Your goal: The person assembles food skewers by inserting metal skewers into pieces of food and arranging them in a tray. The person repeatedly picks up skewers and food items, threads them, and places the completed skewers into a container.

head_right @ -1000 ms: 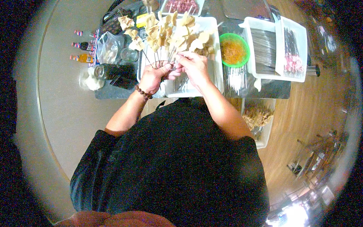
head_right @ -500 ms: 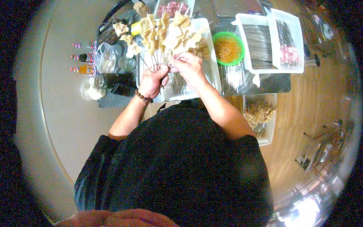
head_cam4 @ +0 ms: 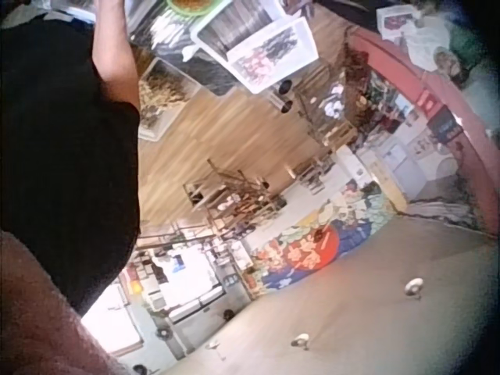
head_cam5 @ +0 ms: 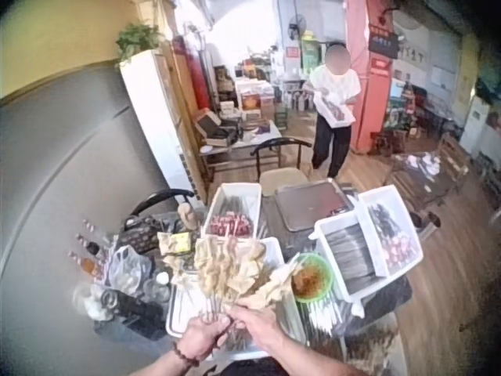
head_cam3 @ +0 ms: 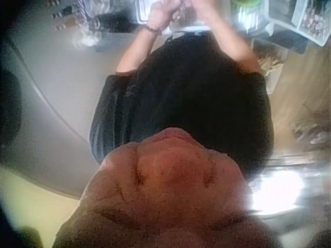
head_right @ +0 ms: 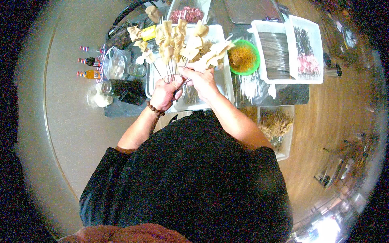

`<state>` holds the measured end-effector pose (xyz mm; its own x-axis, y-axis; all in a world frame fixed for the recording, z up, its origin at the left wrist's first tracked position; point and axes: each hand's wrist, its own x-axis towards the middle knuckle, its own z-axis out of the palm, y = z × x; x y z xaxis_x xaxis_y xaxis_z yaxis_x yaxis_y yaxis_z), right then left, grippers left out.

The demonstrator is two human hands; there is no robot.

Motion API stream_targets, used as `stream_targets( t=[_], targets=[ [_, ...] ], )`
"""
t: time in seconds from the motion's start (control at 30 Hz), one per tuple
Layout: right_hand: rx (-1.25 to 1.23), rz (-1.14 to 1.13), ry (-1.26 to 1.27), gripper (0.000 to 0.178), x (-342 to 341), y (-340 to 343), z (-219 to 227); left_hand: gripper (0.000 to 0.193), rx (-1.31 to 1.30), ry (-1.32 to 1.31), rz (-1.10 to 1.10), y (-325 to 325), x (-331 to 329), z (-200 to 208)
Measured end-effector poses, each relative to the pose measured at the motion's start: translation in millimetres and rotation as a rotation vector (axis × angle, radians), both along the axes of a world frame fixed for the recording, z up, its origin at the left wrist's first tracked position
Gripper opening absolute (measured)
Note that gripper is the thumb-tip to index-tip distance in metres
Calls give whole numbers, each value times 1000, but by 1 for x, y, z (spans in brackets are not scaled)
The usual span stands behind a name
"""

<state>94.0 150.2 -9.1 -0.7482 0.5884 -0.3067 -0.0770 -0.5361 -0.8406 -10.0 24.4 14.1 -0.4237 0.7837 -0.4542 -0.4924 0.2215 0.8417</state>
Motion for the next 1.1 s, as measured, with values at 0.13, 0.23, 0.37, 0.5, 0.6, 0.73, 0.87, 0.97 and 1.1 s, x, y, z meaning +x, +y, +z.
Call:
stream_targets(
  t=[0.13, 0.23, 0.37, 0.5, 0.6, 0.73, 0.87, 0.97, 1.1],
  targets=[
    [1, 6, 31, 25, 6, 3, 2, 21, 9, -13, 7, 1, 7, 3],
    [-158, -57, -22, 27, -1, -5, 14, 24, 33, 9, -71, -2, 8, 6],
    [-228, 113, 64, 21, 4, 4, 15, 27, 30, 77, -169, -4, 7, -2],
    [-259, 101, 89, 12, 5, 2, 11, 30, 25, 50, -151, -5, 9, -1],
    [-256, 86, 72, 11, 7, -1, 10, 31, 37, 68, -149, -10, 8, -7],
    [-156, 25, 73, 15, 3, -10, 19, 32, 5, 110, -148, -10, 7, -9],
    [-205, -74, 15, 13, 0, -16, 28, 36, 3, 94, -139, -13, 6, -7],
    [-176, 12, 82, 14, 5, -10, 11, 40, -20, 85, -161, -16, 4, -6],
    [-169, 0, 69, 11, 4, -14, 14, 42, 71, 30, -101, -15, 4, -2]
  ],
)
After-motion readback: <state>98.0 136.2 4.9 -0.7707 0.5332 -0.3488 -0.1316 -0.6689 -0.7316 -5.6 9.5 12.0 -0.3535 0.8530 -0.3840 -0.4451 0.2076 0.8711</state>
